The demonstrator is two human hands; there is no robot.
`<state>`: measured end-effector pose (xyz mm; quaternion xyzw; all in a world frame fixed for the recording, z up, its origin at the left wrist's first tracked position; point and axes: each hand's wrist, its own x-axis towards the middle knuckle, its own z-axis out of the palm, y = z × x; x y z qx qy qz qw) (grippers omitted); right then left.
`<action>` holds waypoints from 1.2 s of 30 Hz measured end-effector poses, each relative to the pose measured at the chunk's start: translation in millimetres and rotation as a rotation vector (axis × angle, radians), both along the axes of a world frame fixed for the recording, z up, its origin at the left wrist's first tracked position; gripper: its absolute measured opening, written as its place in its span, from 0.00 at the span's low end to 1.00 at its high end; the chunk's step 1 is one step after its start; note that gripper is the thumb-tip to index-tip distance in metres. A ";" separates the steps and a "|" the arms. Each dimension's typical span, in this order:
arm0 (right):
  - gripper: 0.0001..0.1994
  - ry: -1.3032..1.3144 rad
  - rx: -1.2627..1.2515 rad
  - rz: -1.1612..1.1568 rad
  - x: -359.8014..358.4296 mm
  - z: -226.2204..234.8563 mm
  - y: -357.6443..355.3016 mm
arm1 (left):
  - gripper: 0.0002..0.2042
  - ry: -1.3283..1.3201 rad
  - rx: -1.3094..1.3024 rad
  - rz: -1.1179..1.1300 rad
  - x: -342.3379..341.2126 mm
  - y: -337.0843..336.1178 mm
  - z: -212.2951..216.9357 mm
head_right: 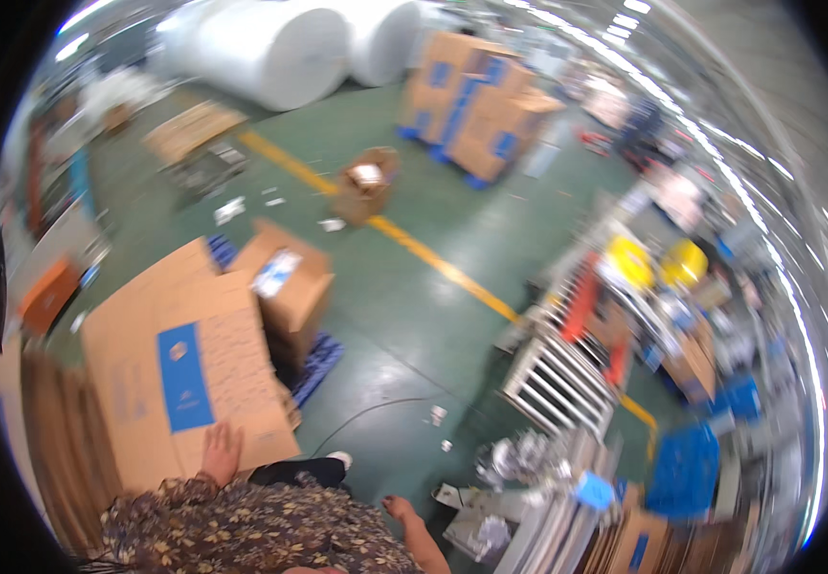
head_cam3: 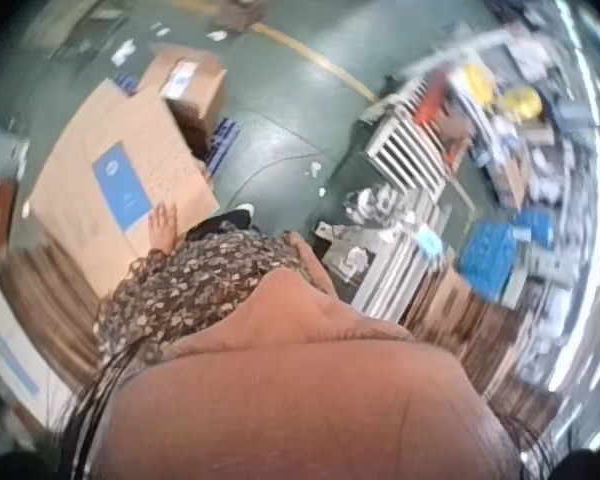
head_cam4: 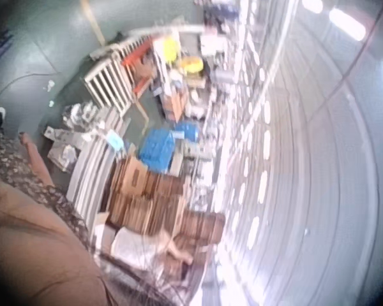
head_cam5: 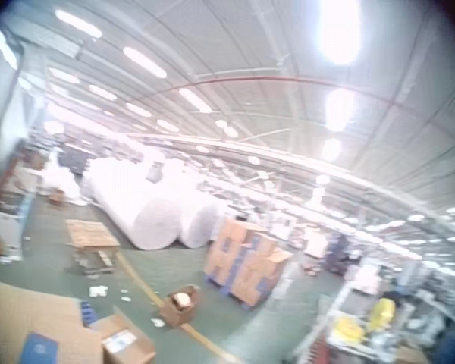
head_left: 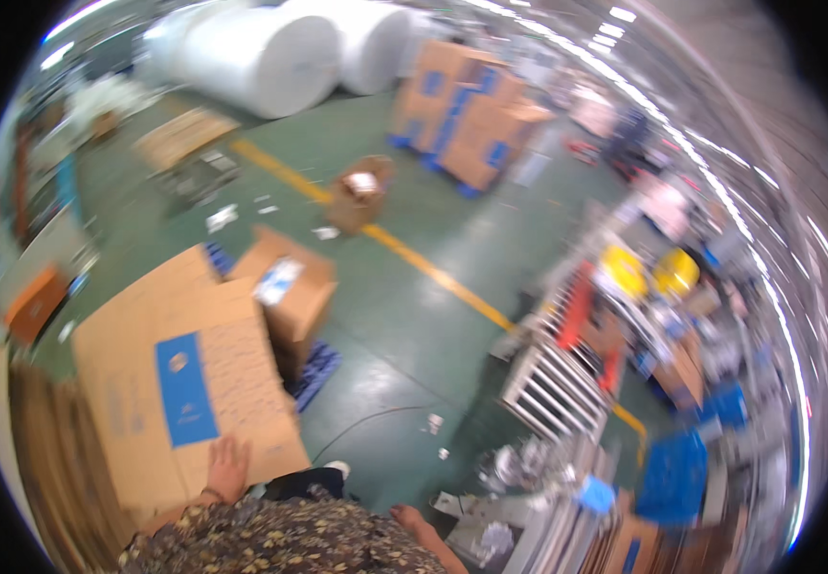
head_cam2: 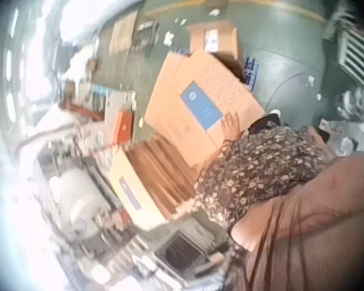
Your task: The person takes items from a conveyor belt and places them into cardboard boxes, then moves the boxes to a taping machine.
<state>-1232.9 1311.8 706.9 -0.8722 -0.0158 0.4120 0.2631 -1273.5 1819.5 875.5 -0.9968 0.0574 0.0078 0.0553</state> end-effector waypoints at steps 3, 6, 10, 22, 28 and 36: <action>0.22 -0.182 -0.060 -0.235 -47.4 3.0 39.9 | 0.36 -0.055 -0.182 -0.077 17.7 4.9 -29.0; 0.22 -0.385 0.138 -0.528 -81.9 93.4 98.5 | 0.30 -0.074 -0.325 -0.335 17.5 12.2 13.7; 0.22 -0.635 0.309 -1.009 -250.5 125.2 150.3 | 0.30 0.141 -0.394 -0.692 7.7 -72.6 84.6; 0.35 -1.426 0.206 -1.839 -561.5 271.6 357.8 | 0.37 1.227 -0.277 -2.209 -333.8 -217.9 187.1; 0.42 -1.703 -0.330 -2.787 -621.2 341.8 352.6 | 0.37 1.756 -0.041 -2.314 -502.1 -264.4 192.8; 0.43 -1.611 -1.015 -2.841 -706.6 288.8 311.4 | 0.45 1.685 0.499 -2.395 -462.3 -329.8 185.5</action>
